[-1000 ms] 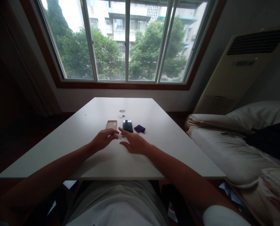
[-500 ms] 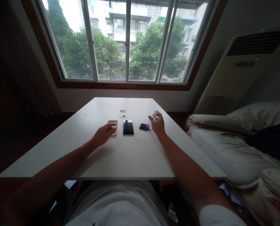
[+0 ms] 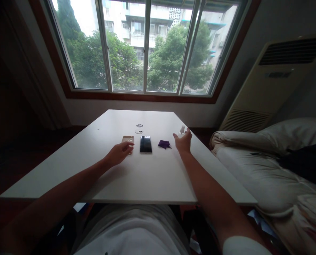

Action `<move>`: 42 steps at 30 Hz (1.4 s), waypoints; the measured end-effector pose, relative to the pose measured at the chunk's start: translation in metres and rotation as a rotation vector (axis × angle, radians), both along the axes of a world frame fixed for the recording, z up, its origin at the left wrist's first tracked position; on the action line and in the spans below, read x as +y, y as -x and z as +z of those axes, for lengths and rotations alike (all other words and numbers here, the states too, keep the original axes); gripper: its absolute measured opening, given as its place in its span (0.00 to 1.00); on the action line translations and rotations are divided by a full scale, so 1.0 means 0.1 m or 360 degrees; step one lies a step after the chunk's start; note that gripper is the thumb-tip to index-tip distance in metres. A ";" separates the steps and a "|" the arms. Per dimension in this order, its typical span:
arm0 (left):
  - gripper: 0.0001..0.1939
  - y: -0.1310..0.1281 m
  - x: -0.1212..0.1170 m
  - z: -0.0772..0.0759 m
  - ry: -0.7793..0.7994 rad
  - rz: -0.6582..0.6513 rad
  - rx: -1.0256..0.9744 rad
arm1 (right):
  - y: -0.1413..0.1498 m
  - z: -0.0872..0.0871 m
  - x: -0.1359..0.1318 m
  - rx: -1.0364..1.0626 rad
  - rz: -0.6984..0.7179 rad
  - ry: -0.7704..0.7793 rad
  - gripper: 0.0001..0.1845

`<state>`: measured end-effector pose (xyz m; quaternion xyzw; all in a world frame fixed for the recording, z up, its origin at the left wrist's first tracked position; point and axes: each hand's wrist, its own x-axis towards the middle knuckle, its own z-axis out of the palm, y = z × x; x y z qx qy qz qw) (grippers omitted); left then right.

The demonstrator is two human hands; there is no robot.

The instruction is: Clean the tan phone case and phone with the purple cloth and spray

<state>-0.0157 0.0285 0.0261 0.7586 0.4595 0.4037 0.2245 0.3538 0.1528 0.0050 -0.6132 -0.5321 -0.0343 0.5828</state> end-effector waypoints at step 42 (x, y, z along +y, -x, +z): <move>0.22 -0.16 -0.08 -0.15 -0.0361 -0.0238 0.0758 | 1.23 -0.07 -0.66 -0.0723 0.1458 0.0467 0.23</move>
